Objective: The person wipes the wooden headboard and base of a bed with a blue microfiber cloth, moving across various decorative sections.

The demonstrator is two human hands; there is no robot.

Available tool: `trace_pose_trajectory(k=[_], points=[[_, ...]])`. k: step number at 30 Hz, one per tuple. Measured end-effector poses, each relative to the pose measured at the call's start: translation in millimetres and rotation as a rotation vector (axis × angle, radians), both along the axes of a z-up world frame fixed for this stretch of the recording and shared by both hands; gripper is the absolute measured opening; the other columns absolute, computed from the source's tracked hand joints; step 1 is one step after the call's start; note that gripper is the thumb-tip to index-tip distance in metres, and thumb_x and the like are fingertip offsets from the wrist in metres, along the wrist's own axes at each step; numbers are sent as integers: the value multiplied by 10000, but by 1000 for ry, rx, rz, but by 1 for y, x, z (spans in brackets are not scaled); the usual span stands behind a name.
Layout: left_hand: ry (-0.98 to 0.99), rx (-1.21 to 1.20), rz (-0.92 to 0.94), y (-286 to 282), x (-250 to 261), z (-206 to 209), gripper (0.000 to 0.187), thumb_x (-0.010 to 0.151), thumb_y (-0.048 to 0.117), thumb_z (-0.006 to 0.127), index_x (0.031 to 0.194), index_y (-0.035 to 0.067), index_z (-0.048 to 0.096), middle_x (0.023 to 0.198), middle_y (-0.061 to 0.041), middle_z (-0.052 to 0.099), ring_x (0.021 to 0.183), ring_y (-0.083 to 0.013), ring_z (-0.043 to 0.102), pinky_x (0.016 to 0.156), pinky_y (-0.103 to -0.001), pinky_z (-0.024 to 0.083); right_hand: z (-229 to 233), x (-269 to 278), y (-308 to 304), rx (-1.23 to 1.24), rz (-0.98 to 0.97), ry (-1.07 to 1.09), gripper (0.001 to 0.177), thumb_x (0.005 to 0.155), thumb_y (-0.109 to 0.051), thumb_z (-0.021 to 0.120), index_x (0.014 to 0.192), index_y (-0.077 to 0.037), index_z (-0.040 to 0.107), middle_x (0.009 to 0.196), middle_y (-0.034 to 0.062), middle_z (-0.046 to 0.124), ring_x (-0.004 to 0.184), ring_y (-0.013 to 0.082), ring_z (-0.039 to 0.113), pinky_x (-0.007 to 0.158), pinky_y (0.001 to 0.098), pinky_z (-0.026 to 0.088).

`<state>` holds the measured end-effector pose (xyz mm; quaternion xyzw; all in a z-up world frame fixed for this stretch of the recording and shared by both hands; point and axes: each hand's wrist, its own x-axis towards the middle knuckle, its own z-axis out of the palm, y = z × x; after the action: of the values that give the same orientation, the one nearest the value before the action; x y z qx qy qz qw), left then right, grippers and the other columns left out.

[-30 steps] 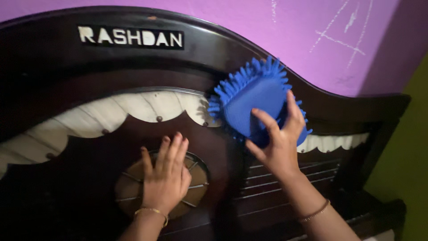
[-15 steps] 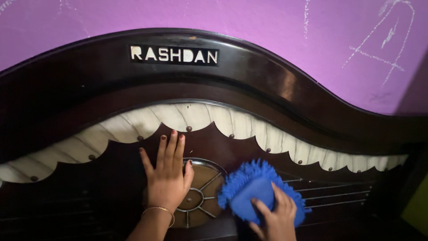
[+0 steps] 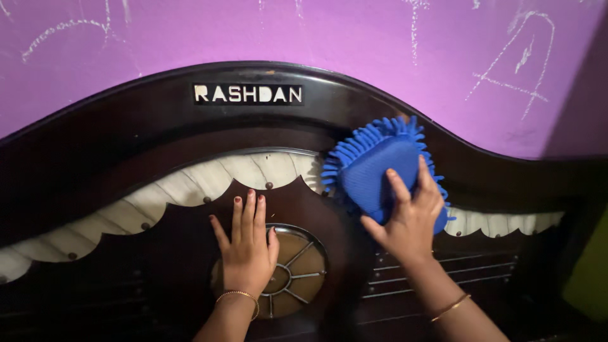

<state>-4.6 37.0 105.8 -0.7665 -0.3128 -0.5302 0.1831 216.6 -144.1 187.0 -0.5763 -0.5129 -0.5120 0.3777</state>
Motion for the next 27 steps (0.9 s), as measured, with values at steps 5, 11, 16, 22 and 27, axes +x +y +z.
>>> trace_pose_trajectory(k=[5, 11, 16, 22, 27], points=[[267, 121, -58, -4, -8, -21, 824, 899, 525, 547, 1552, 101, 281, 1644, -51, 226, 1503, -251, 213, 1134, -736, 207, -62, -5, 0, -161, -7, -15, 990, 521, -392, 903, 1406, -242, 486, 1568, 261, 246, 1381, 468, 328, 1104, 651, 230], [480, 6, -23, -9, 5, -48, 1213, 663, 793, 602, 1609, 138, 217, 1691, -23, 101, 1538, -280, 69, 1084, -751, 240, -162, 34, -23, -490, -37, 9, 1005, 495, -407, 909, 1413, -335, 509, 1585, 245, 228, 1418, 472, 272, 1068, 666, 194], [491, -25, 40, -11, 11, -56, 1298, 618, 819, 641, 1617, 131, 179, 1708, -27, 84, 1552, -294, 49, 1078, -766, 243, -206, 77, -49, -883, 90, -361, 785, 781, -519, 784, 1478, -450, 431, 1635, 115, 218, 1382, 414, 330, 1060, 745, 178], [551, -123, 33, -12, 9, -53, 1345, 596, 818, 685, 1635, 155, 145, 1714, -21, 51, 1556, -309, 20, 1098, -782, 188, -167, 71, -71, -1554, -105, 345, 700, 868, -498, 787, 1494, -608, 493, 1734, -113, 162, 1544, 256, 195, 1263, 555, 95], [546, -83, 50, -14, 8, -53, 1321, 593, 802, 706, 1591, 142, 145, 1715, -37, 56, 1515, -309, 43, 1101, -787, 184, -150, 47, -55, -1535, 101, 411, 775, 723, -367, 943, 1403, -538, 615, 1712, -98, 284, 1547, 217, 247, 1268, 508, 121]])
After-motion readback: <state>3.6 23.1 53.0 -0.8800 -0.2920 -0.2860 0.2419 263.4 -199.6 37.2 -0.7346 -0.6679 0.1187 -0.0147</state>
